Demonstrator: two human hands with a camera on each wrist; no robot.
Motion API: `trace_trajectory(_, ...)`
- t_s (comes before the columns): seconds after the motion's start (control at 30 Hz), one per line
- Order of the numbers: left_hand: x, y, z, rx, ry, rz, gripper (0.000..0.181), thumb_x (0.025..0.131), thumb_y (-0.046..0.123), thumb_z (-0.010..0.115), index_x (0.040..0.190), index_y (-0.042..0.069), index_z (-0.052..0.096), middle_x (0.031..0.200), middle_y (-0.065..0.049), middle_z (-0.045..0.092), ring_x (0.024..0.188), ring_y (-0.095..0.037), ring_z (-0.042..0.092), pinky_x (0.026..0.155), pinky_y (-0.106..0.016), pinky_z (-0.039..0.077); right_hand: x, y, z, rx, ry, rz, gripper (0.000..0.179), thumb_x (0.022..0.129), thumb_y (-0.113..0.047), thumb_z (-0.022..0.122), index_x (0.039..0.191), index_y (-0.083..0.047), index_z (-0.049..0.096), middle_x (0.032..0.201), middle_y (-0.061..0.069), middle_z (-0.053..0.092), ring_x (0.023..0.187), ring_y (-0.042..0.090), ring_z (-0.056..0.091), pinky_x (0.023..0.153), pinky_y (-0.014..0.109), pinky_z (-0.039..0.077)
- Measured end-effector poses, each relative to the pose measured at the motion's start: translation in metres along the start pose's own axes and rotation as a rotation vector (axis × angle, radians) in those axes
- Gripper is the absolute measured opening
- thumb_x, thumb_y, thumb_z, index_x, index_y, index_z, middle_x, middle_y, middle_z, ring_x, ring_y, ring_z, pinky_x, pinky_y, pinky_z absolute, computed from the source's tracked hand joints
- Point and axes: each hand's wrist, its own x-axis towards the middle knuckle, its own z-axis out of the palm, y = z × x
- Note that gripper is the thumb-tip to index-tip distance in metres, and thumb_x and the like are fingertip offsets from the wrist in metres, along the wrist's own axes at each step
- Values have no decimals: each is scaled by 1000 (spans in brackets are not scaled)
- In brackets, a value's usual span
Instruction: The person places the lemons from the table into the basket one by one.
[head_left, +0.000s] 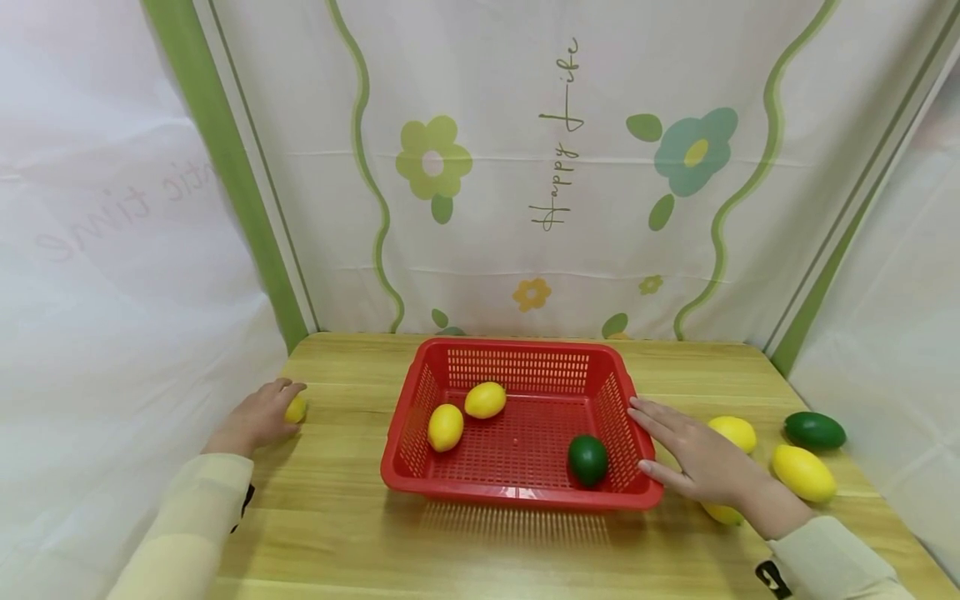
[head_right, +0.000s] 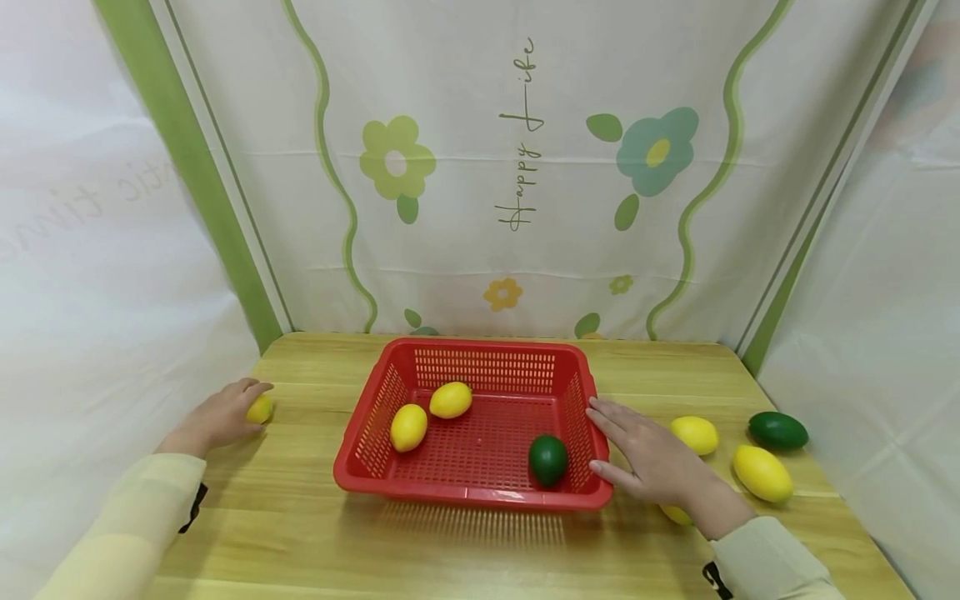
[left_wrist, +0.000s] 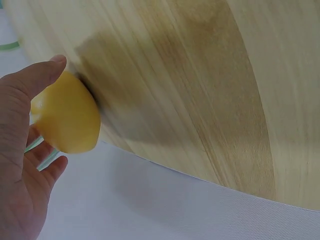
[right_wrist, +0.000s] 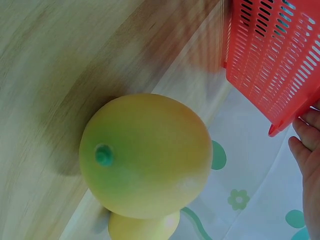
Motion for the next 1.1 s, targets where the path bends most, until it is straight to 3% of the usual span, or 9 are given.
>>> trace_trajectory(0.3,-2,2,5,-2,-44,-33,66,78,13,79,133,-8,48,127,-35,46,114,-53,46,91,-63,42,1,1,1,1,0,-1,69,88,-40,69,141,-2,49,146,15,45,126,34,49,93,50,49)
trace_trajectory(0.7,-2,-2,14,48,28,26,50,82,9,74,124,-10,54,115,-30,53,104,-48,52,86,-58,46,1,0,-1,3,-15,12,69,89,-41,68,142,-2,48,146,15,44,127,34,49,93,51,49)
trace_trajectory(1.1,-1,-4,15,73,82,65,50,76,5,80,119,-8,57,107,-27,57,98,-45,55,82,-56,49,0,0,0,0,-7,5,69,88,-41,69,141,-2,49,146,15,45,126,34,49,93,50,49)
